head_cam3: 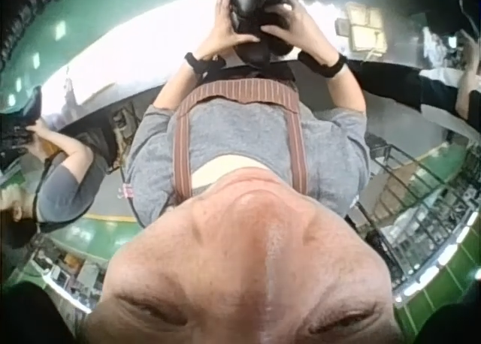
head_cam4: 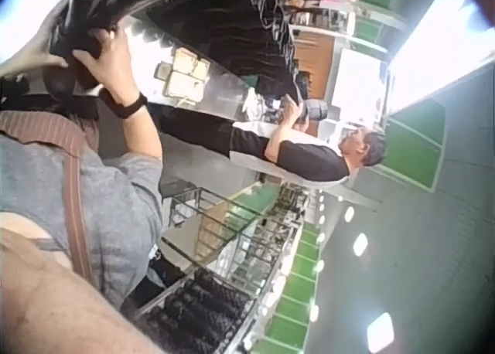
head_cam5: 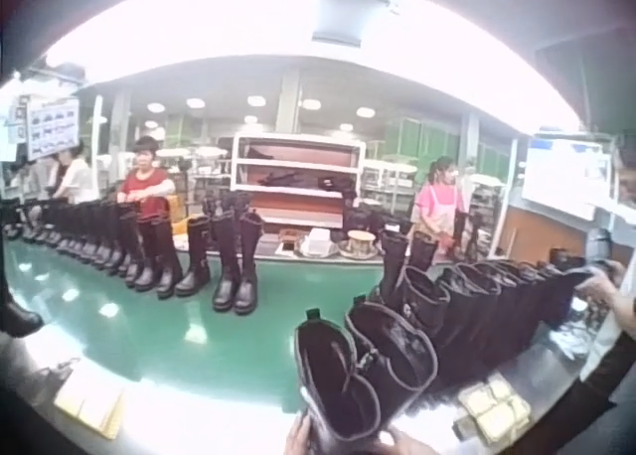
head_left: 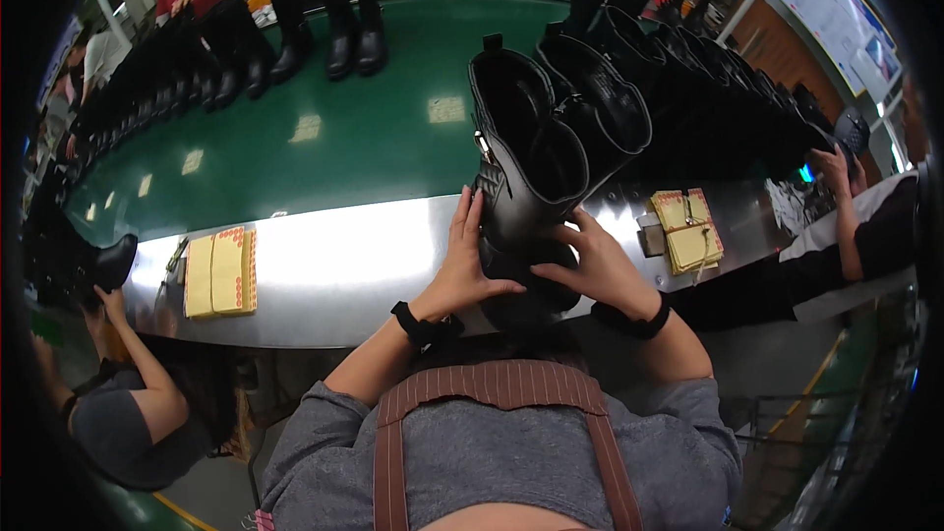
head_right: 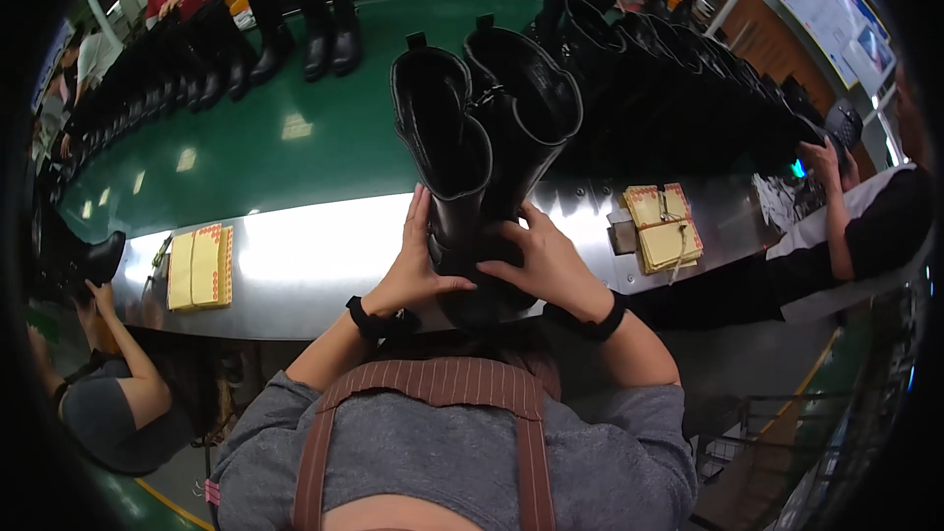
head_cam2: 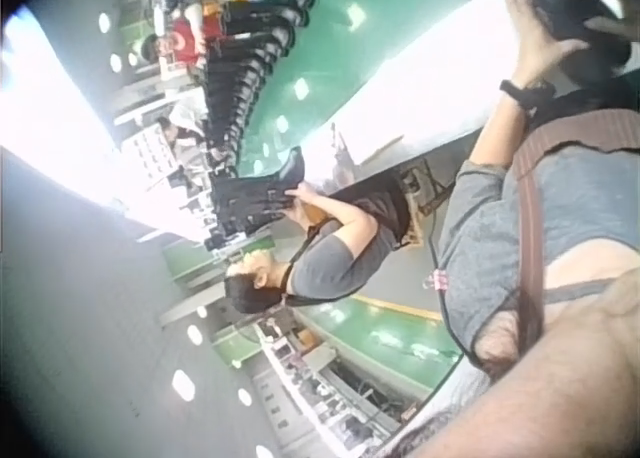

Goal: Inspecting and preparing boots for final assembly by checking zippers, buckles, and surface finish.

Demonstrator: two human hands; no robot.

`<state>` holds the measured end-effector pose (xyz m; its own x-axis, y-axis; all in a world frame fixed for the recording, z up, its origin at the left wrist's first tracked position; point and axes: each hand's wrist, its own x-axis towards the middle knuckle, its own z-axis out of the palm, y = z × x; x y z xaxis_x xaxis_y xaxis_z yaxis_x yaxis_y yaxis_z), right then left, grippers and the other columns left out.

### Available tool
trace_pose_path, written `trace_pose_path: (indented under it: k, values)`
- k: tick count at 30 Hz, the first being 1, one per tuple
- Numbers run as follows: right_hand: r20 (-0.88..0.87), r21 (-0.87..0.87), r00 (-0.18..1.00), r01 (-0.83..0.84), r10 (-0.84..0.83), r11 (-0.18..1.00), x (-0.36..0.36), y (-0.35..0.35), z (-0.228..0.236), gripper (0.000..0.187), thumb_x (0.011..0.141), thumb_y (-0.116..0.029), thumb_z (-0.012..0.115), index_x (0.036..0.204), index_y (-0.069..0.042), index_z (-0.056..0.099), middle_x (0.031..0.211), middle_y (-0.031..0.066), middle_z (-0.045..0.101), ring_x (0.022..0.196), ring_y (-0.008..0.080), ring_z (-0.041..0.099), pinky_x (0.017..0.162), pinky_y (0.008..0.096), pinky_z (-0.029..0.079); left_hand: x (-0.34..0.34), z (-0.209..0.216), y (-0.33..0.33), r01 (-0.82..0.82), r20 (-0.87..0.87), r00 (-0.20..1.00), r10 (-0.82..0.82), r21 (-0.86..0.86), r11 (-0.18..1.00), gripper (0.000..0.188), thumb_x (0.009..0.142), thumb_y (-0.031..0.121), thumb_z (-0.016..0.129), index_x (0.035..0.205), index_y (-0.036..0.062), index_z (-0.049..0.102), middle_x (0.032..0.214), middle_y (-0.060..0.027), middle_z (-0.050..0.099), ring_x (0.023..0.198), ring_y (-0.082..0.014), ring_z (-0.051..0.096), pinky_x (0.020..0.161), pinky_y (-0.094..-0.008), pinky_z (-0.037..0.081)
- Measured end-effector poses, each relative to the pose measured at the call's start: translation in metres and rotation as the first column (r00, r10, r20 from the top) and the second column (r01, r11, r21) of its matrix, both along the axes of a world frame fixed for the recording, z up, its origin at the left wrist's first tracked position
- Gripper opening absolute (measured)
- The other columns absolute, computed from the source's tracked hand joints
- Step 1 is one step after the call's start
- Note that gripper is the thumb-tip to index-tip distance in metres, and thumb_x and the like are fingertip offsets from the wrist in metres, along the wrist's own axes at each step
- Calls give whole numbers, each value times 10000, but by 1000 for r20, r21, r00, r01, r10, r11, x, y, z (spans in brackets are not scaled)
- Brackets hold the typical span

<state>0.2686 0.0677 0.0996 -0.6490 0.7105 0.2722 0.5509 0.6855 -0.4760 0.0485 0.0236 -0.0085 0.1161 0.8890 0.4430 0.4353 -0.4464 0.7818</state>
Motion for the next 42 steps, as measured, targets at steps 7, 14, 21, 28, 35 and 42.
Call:
trace_pose_path:
  k: [7, 14, 21, 28, 35, 42]
  values:
    - [-376, 549, 924, 163, 68, 819, 16, -13, 139, 663, 734, -374, 798, 1273, -94, 533, 1176, 142, 526, 1021, 245, 559, 804, 341, 492, -1, 6, 0, -41, -9, 999, 41, -1, 999, 1389, 490, 370, 934, 1521, 95, 44, 1562, -224, 20, 1437, -414, 111, 1152, -477, 221]
    - [383, 95, 916, -163, 116, 982, -28, 4, 182, 504, 620, -389, 845, 957, -55, 675, 813, 105, 570, 793, 294, 581, 678, 377, 437, 6, 7, 0, -19, 26, 999, 19, 15, 1000, 1374, 491, 330, 938, 1523, 93, 63, 1558, -230, 8, 1438, -421, 81, 1164, -485, 189]
    - [274, 202, 953, -189, 130, 961, -72, 38, 155, 487, 745, -432, 779, 669, 36, 669, 501, 140, 537, 433, 243, 529, 492, 339, 432, -55, 24, 11, 286, 518, 841, -157, -179, 941, 685, 965, 404, 475, 1522, 136, 180, 1540, -119, 225, 1402, -287, 296, 1105, -463, 293]
    - [-1, 164, 995, -97, 99, 982, -116, 199, 167, 535, 763, -415, 781, 626, 73, 609, 464, 84, 489, 448, 77, 445, 434, 315, 366, -132, -12, 31, -155, 838, 449, 310, -269, 951, 448, 997, 382, 385, 1246, 32, 511, 1081, -78, 566, 959, -167, 576, 884, -336, 460]
    - [79, 497, 993, 35, -85, 867, -205, 317, 162, 602, 777, -568, 687, 752, 34, 691, 562, 151, 601, 584, 319, 631, 593, 390, 499, -132, -25, 29, -79, 852, 346, 393, -391, 917, 387, 976, 351, 403, 1137, 34, 555, 911, -47, 575, 803, -148, 571, 693, -321, 493]
    - [234, 583, 934, 87, -269, 808, -275, 420, 74, 657, 795, -563, 666, 1280, -130, 577, 1198, 203, 590, 1152, 353, 551, 950, 470, 475, -127, -21, 30, 70, 817, 342, 463, -514, 855, 289, 967, 258, 435, 1065, 10, 547, 879, -63, 584, 786, -153, 576, 731, -301, 485]
